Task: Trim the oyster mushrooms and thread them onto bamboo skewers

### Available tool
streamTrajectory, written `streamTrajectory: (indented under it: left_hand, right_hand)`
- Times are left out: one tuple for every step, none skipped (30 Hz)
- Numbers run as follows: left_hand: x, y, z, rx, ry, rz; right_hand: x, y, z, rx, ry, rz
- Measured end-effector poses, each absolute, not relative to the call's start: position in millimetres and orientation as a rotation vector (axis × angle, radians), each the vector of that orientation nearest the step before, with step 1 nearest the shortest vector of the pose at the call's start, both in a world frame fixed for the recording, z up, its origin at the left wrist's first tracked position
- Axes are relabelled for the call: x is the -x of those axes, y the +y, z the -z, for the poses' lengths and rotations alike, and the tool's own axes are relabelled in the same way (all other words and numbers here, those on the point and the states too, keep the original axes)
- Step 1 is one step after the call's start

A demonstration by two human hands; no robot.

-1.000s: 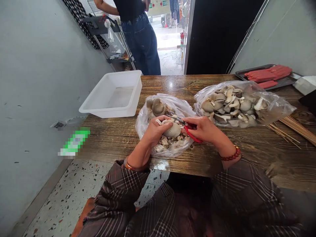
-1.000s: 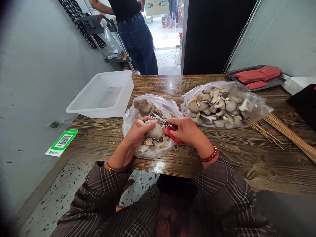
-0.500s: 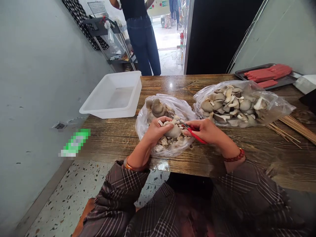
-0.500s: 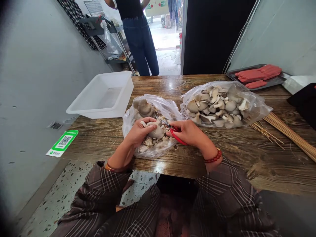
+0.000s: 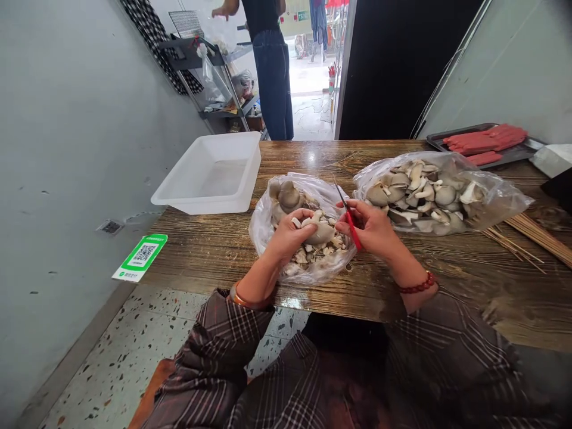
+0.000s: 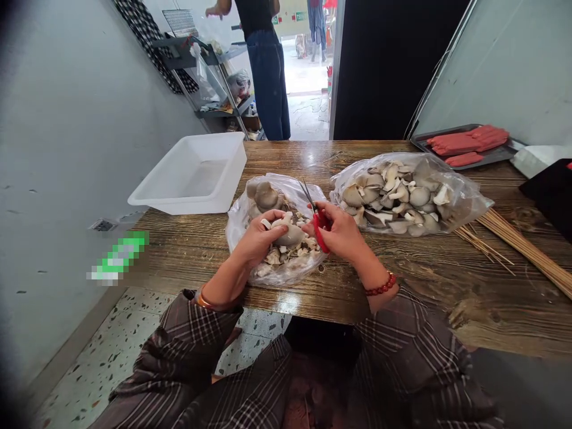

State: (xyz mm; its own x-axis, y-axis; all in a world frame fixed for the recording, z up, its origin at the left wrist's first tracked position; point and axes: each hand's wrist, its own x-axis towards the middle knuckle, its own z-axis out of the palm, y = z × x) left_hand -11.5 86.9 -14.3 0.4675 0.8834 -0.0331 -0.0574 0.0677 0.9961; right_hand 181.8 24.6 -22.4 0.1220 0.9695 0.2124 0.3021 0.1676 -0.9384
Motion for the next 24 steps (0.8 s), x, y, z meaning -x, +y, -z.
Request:
streamTrajectory:
  left_hand:
    - [11, 86, 15, -1.309, 0.816, -0.866]
    - [10, 86, 16, -1.31, 0.811, -0.883]
    - [10, 85, 16, -1.311, 0.805, -0.895]
    - [9, 85, 17, -1.312, 0.798, -0.9]
    - [9, 85, 17, -1.313, 0.793, -0.899]
    - [9, 85, 17, -1.316, 0.792, -0.898]
    - [9, 84, 17, -1.322, 0.796, -0.896]
    - [9, 84, 16, -1.335, 0.804, -0.894]
    - [9, 84, 16, -1.356, 0.815, -0.895]
    - [9, 84, 16, -1.385, 0.828, -0.899]
    - [9, 84, 15, -1.422, 0.84, -0.902]
    - [9, 85, 15, -1.464, 0.849, -0.905]
    - [10, 85, 15, -1.507, 0.858, -0.913]
    - [10, 85, 15, -1.546, 0.866, -0.922]
    - [10, 85, 16, -1.577, 0.874, -0.932]
    - [10, 86, 16, -1.599, 0.88, -0.94]
    - [10, 86, 17, -1.613, 0.883, -0.946]
    - [10, 86, 18, -1.625, 0.885, -0.948]
    - [10, 86, 18, -1.639, 0.884, -0.943]
    - [9, 86, 19, -1.655, 0.882, -0.939]
    - [9, 86, 20, -1.671, 0.882, -0.938]
    - [8, 85, 20, -1.683, 0.884, -0.937]
    - [7, 85, 20, -1.689, 0.885, -0.937]
    - [5, 84, 20, -1.686, 0.884, -0.935]
  right_hand:
    - [-176, 26, 23, 1.31, -1.373, -0.786]
    - [-170, 28, 24, 1.294, -1.368, -0.765]
    - [-165, 29, 25, 1.289, -1.369, -0.739]
    - [-159, 31, 26, 1.29, -1.372, -0.708]
    - [-154, 32, 27, 1.297, -1.372, -0.675]
    - [-149, 34, 27, 1.305, -1.369, -0.644]
    - [-146, 36, 28, 1.312, -1.364, -0.62]
    - [-143, 37, 29, 1.315, -1.358, -0.608]
    - [-141, 38, 30, 1.315, -1.354, -0.606]
    - [-140, 39, 31, 1.315, -1.351, -0.608]
    - [-140, 40, 33, 1.317, -1.349, -0.613]
    - [-139, 40, 34, 1.32, -1.347, -0.618]
    - [-139, 39, 35, 1.324, -1.345, -0.621]
    - [-139, 39, 36, 1.326, -1.343, -0.622]
    - [-139, 39, 37, 1.326, -1.34, -0.621]
    - [-138, 38, 38, 1.324, -1.336, -0.621]
    - [-137, 38, 38, 1.319, -1.327, -0.621]
    - [-136, 38, 38, 1.313, -1.316, -0.621]
    - [-135, 37, 39, 1.307, -1.301, -0.621]
    - [-134, 38, 39, 1.301, -1.284, -0.624]
    - [-132, 38, 40, 1.295, -1.269, -0.629]
    - [-131, 38, 40, 1.288, -1.256, -0.639]
    - [-130, 39, 41, 1.281, -1.245, -0.655]
    - [-130, 39, 41, 1.274, -1.234, -0.679]
